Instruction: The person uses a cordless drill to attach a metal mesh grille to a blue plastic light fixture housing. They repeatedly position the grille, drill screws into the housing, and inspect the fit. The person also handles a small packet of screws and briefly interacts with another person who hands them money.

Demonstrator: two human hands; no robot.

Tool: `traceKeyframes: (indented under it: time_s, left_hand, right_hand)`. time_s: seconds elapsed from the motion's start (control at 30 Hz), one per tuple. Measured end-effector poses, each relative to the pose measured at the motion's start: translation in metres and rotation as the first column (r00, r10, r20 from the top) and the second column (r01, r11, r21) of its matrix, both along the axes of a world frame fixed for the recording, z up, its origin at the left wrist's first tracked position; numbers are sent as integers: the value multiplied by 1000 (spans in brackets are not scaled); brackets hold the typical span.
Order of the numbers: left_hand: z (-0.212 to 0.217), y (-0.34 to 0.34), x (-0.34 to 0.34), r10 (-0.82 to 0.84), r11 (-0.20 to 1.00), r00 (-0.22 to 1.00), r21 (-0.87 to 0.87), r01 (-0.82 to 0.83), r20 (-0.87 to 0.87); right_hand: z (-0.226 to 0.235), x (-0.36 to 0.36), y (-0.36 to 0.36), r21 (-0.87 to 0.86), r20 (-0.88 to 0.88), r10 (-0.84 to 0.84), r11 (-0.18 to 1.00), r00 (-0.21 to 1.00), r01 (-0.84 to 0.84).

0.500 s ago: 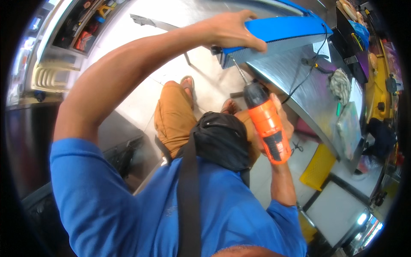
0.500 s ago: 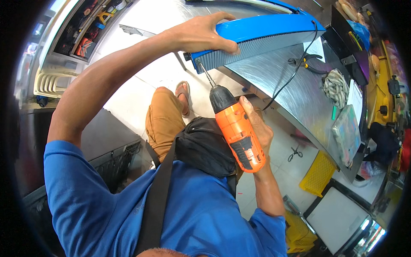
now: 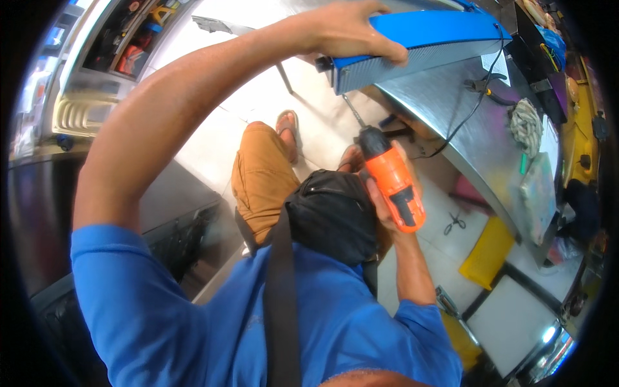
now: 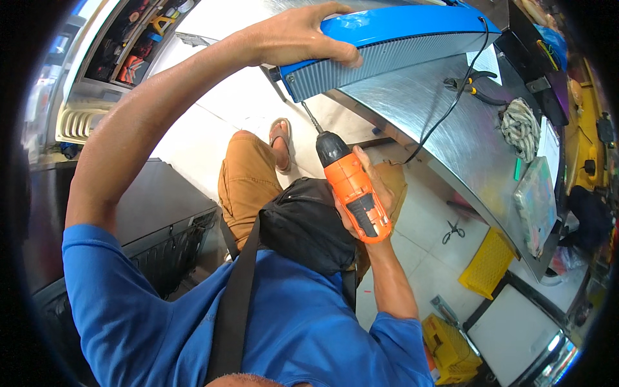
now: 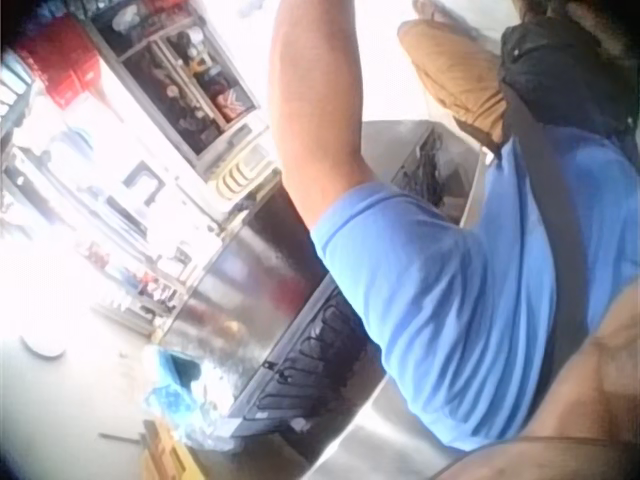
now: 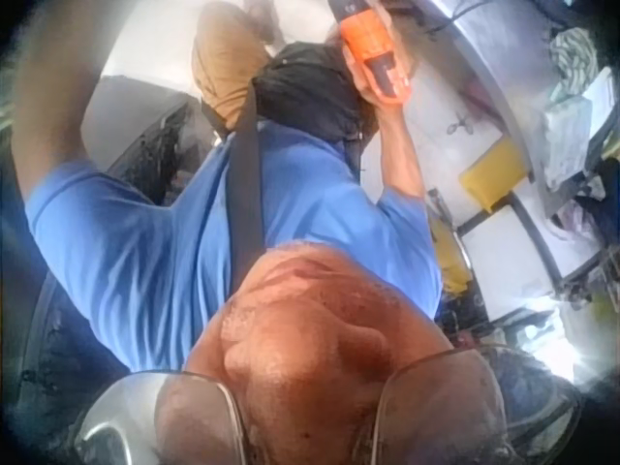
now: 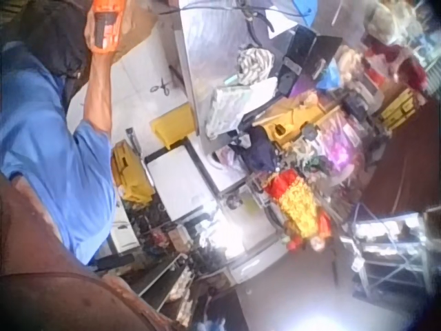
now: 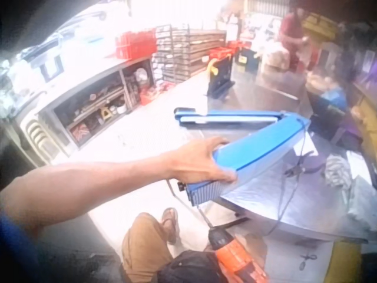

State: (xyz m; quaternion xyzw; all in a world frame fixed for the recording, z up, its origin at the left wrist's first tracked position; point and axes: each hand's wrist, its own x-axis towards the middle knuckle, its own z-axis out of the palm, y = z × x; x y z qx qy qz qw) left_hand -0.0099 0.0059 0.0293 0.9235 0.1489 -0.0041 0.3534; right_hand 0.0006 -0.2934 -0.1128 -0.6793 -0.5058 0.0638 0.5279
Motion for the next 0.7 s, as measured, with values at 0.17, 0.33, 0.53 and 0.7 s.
traceKeyframes:
  time_s: [0.17,0.33,0.53,0.7]
  left_hand:
    - [-10,0,6,46,999,998,8,-46,44]
    - [-14,1,10,37,999,998,14,-38,58]
    - [-10,-1,8,55,998,998,1,-55,30]
    - [-9,-1,8,43,999,998,-19,-42,41]
  right_hand:
    - [1,-1,1,15,-7,7,1000,1000,-7]
    - [-1,-1,-3,11,-52,9,1000,999,-8]
    - [-6,-5,-4,-19,-138,-35,999,990,33]
    - [-10,-4,-3,-31,-195,-32,999,980,26]
